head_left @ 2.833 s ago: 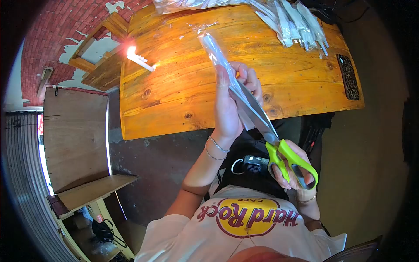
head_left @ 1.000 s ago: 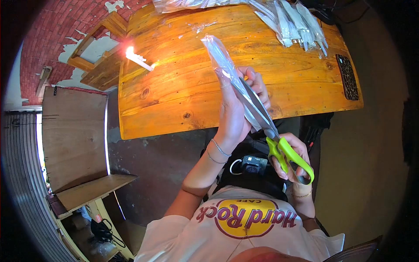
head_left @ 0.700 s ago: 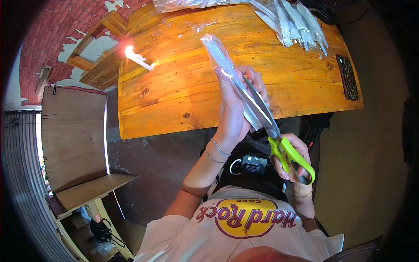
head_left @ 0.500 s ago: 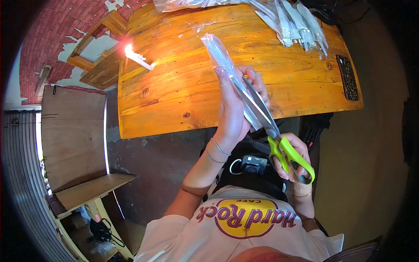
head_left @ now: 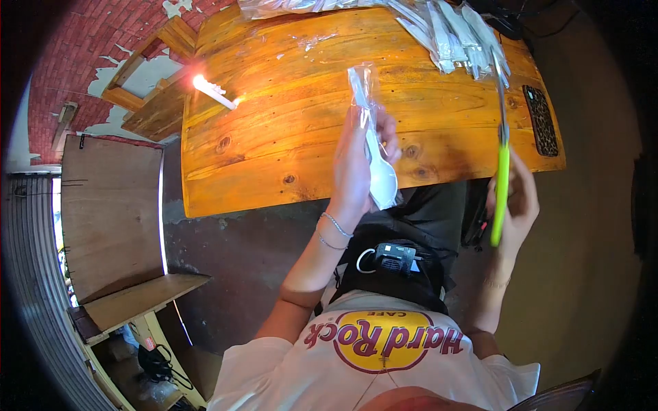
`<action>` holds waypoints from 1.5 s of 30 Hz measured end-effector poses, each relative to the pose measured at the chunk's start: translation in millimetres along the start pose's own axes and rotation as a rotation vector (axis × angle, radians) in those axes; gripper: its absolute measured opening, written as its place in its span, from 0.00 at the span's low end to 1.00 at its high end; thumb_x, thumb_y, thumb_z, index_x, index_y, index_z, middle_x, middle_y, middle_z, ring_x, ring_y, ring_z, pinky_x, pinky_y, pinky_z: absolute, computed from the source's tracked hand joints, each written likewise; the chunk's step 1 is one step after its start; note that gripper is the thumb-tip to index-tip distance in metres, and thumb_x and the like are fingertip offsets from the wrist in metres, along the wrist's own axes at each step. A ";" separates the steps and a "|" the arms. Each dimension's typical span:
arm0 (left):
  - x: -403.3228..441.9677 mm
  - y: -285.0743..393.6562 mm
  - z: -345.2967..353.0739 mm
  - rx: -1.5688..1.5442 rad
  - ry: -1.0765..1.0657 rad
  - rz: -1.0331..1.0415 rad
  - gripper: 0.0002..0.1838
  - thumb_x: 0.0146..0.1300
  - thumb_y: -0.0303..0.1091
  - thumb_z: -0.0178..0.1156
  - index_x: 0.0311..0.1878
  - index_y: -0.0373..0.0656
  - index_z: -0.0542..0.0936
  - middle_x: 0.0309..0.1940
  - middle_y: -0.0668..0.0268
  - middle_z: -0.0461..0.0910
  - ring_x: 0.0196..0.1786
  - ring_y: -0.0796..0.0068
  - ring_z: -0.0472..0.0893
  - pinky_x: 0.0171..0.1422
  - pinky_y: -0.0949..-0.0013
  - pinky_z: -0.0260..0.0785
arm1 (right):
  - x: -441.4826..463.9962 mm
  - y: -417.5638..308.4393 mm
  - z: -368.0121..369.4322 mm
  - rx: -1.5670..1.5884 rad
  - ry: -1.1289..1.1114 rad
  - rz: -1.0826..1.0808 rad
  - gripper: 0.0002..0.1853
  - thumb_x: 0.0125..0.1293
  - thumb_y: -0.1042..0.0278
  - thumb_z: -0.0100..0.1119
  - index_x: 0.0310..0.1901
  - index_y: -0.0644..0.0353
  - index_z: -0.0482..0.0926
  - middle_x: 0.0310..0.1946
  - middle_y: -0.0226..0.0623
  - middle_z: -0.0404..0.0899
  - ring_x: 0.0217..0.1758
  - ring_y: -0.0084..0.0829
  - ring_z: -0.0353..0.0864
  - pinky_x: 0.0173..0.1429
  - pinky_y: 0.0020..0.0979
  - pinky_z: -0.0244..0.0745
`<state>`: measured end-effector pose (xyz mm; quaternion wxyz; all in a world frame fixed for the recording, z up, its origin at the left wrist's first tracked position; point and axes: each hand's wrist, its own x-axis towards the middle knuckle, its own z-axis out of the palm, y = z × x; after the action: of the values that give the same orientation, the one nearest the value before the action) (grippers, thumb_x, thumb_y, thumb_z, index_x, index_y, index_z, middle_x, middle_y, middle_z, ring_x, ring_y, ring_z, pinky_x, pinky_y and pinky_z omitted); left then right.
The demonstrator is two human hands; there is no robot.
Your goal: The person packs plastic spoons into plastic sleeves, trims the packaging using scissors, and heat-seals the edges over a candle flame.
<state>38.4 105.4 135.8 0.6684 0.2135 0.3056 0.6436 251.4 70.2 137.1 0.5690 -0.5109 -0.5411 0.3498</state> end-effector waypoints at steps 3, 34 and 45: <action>-1.3 1.7 -3.6 0.009 0.003 0.035 0.10 0.69 0.39 0.44 0.43 0.43 0.67 0.25 0.70 0.63 0.22 0.80 0.64 0.25 0.77 0.57 | 32.7 18.7 -9.9 -0.466 -0.023 -0.147 0.21 0.51 0.76 0.62 0.50 0.62 0.76 0.33 0.31 0.77 0.32 0.19 0.75 0.34 0.19 0.69; -15.3 15.8 -9.0 -0.249 -0.426 -0.836 0.35 0.61 0.68 0.37 0.48 0.39 0.63 0.26 0.69 0.61 0.12 0.89 0.53 0.08 0.88 0.42 | 76.5 -73.7 55.5 -0.537 -0.491 -0.957 0.12 0.48 0.71 0.63 0.37 0.59 0.79 0.36 0.34 0.76 0.40 0.36 0.74 0.44 0.34 0.69; -9.3 22.8 0.9 -0.362 -0.452 -0.619 0.40 0.55 0.74 0.33 0.50 0.44 0.63 0.27 0.70 0.60 0.15 0.87 0.52 0.12 0.87 0.43 | 32.2 16.8 -1.8 -0.975 -0.250 0.026 0.14 0.51 0.67 0.64 0.34 0.69 0.76 0.32 0.47 0.74 0.36 0.45 0.75 0.40 0.39 0.70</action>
<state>22.6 98.1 153.2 0.9071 0.1265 0.0829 0.3928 261.1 104.3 129.5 0.1907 -0.6781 -0.6992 0.1221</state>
